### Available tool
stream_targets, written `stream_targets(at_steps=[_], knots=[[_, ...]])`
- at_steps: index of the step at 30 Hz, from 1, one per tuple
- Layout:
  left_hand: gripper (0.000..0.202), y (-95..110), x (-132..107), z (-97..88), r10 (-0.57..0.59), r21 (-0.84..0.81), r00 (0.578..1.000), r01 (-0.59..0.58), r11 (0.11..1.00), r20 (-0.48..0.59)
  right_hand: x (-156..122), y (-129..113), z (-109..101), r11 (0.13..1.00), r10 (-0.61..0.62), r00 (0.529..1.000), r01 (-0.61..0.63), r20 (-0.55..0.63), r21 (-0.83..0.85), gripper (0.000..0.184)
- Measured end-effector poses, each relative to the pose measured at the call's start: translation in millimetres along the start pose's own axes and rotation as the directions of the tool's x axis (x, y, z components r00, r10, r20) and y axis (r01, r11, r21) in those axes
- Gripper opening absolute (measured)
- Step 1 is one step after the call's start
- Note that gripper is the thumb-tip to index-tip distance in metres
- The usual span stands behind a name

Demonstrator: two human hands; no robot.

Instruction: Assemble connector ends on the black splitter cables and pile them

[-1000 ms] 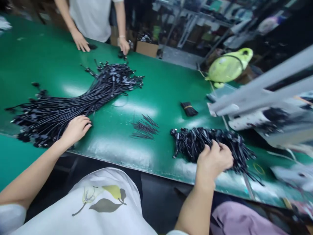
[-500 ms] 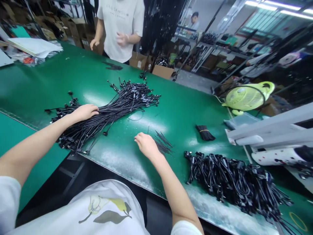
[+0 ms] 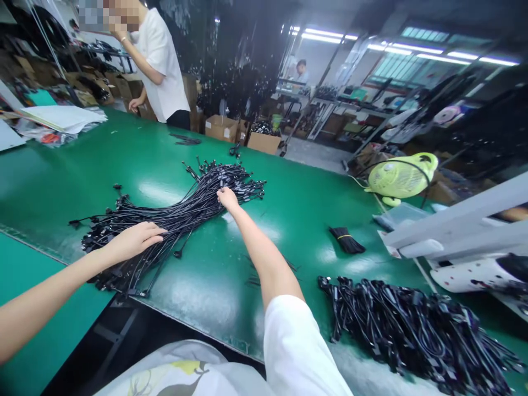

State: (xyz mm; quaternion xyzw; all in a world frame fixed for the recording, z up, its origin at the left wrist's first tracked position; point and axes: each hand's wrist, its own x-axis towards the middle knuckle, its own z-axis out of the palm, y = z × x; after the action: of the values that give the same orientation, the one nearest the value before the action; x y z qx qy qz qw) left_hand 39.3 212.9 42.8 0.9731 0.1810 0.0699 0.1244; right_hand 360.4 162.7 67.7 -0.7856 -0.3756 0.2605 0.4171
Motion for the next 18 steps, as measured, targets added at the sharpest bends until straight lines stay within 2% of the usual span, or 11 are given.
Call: stream_targets(at_steps=[3,5,7,9,11,13,15,17,18], knots=[[0.048,-12.5,11.1,-17.6,-0.099,-0.114,0.994,0.093,0.989,-0.048,-9.7,-18.5,-12.8,0.998,-0.043,0.997,0.040,0.063,0.049,0.006],[0.053,-22.8,28.7,-25.7,-0.207,-0.164,0.972,0.187,0.969,-0.115,-29.4,-36.0,-32.1,0.983,-0.146,0.984,0.134,0.098,0.123,0.008],[0.065,-31.1,52.8,-26.1,-0.304,-0.201,0.937,0.268,0.942,-0.173,-58.9,-59.9,-56.7,0.912,-0.352,0.933,0.323,0.078,0.252,0.011],[0.074,-33.2,78.4,-19.4,-0.334,-0.237,0.927,0.290,0.927,-0.173,-95.4,-88.5,-83.2,0.782,-0.542,0.840,0.513,-0.020,0.355,0.015],[0.075,-27.9,100.2,-9.4,-0.306,-0.270,0.943,0.263,0.926,-0.131,-134.5,-116.9,-109.4,0.707,-0.595,0.793,0.594,-0.133,0.383,0.015],[0.064,-19.6,114.9,-1.5,-0.279,-0.299,0.956,0.239,0.924,-0.096,-171.1,-139.0,-133.5,0.655,-0.601,0.763,0.641,-0.240,0.401,0.015],[0.041,-15.8,121.7,-1.6,-0.291,-0.313,0.952,0.248,0.917,-0.098,-200.8,-150.6,-153.4,0.606,-0.598,0.730,0.682,-0.332,0.410,0.026],[0.020,-22.5,122.6,-13.3,-0.340,-0.330,0.930,0.280,0.901,-0.137,-221.0,-149.8,-166.9,0.587,-0.585,0.713,0.701,-0.386,0.405,0.029],[0.018,-29.7,121.4,-23.3,-0.374,-0.331,0.912,0.305,0.893,-0.170,-227.3,-144.9,-170.9,0.586,-0.578,0.711,0.704,-0.401,0.402,0.025]])
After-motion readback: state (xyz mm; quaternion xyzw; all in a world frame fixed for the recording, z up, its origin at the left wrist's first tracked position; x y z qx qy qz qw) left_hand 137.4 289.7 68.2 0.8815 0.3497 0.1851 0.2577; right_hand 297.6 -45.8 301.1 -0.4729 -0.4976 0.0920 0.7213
